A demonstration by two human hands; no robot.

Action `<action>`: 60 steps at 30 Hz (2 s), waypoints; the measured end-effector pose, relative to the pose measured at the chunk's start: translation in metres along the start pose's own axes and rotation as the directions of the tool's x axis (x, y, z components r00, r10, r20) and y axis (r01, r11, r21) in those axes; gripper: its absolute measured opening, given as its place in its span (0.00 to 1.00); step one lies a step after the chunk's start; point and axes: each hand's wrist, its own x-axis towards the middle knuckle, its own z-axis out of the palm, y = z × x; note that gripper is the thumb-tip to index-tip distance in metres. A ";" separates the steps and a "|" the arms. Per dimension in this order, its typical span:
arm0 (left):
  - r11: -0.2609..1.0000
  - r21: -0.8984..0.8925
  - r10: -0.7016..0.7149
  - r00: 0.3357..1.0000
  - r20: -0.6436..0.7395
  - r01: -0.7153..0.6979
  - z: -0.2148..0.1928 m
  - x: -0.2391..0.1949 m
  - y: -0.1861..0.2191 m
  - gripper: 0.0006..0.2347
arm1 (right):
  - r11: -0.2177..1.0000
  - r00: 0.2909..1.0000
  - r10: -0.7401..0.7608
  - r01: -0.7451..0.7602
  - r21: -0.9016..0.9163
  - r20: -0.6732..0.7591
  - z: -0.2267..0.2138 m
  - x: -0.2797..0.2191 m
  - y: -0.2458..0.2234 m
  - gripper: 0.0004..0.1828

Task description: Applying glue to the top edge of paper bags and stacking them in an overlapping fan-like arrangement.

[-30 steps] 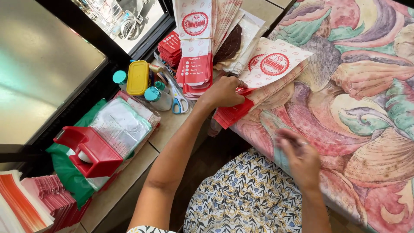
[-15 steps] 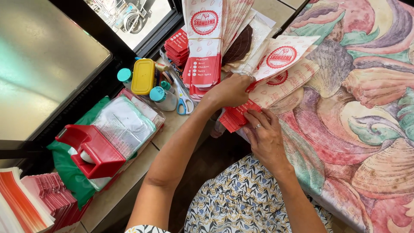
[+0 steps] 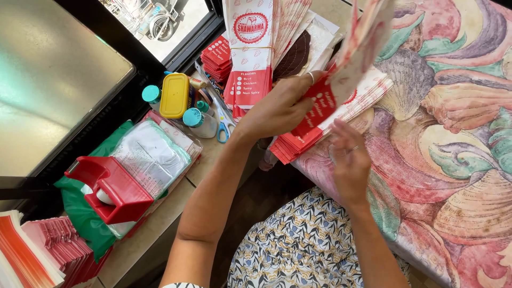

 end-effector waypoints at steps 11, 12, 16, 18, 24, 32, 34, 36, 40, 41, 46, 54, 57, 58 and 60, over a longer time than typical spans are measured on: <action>0.526 -0.737 -0.533 0.840 0.103 0.424 0.071 -0.016 -0.104 0.17 | 0.727 0.857 0.507 -0.366 0.581 -0.095 -0.003 0.061 0.081 0.31; 0.526 -0.737 -0.530 0.841 0.106 0.424 0.068 -0.019 -0.102 0.17 | 0.729 0.856 0.507 -0.365 0.579 -0.099 -0.004 0.061 0.078 0.31; 0.571 -0.693 -0.540 0.837 0.088 0.441 0.053 -0.028 -0.087 0.24 | 0.757 0.877 0.471 -0.344 0.556 -0.098 -0.005 0.067 0.081 0.34; 0.585 -0.684 -0.549 0.834 0.061 0.435 0.053 -0.031 -0.085 0.24 | 0.754 0.880 0.466 -0.344 0.559 -0.087 -0.001 0.069 0.076 0.33; 0.907 -0.103 -0.421 0.884 -0.204 0.408 0.055 -0.036 -0.088 0.21 | 0.819 0.847 0.505 -0.409 0.403 -0.167 0.007 0.064 0.086 0.29; 0.899 -0.016 -0.427 0.867 -0.255 0.438 0.056 -0.049 -0.065 0.29 | 0.868 0.866 0.454 -0.376 0.325 -0.211 0.005 0.057 0.112 0.27; 0.902 -0.048 -0.427 0.872 -0.241 0.428 0.056 -0.050 -0.060 0.29 | 0.874 0.870 0.445 -0.371 0.314 -0.211 0.004 0.056 0.110 0.27; 0.904 -0.080 -0.426 0.875 -0.230 0.419 0.054 -0.049 -0.059 0.30 | 0.880 0.876 0.435 -0.364 0.305 -0.209 0.004 0.056 0.111 0.27; 0.909 -0.220 -0.403 0.880 -0.250 0.353 0.050 -0.046 -0.064 0.31 | 0.874 0.877 0.427 -0.339 0.347 -0.218 0.007 0.055 0.108 0.26; 0.908 -0.260 -0.393 0.884 -0.255 0.328 0.050 -0.045 -0.065 0.32 | 0.870 0.874 0.427 -0.328 0.368 -0.231 0.007 0.055 0.104 0.25; 0.620 -0.743 -0.497 0.858 -0.125 0.251 0.071 -0.039 -0.081 0.31 | 0.784 0.845 0.495 -0.333 0.524 -0.203 0.006 0.052 0.089 0.25; 0.385 -0.887 -0.500 0.865 0.030 0.254 0.049 -0.029 -0.076 0.29 | 0.770 0.797 0.544 -0.349 0.535 -0.262 -0.011 0.041 0.090 0.20; 0.341 -0.927 -0.425 0.905 -0.004 0.157 0.032 -0.020 -0.069 0.27 | 0.765 0.760 0.551 -0.296 0.572 -0.345 -0.016 0.042 0.084 0.16; 0.313 -0.943 -0.350 0.937 -0.005 0.112 0.028 -0.014 -0.065 0.26 | 0.754 0.747 0.562 -0.286 0.591 -0.355 -0.016 0.042 0.079 0.15; 0.280 -0.957 -0.271 0.962 -0.008 0.071 0.023 -0.004 -0.056 0.25 | 0.743 0.733 0.573 -0.276 0.609 -0.366 -0.013 0.042 0.077 0.15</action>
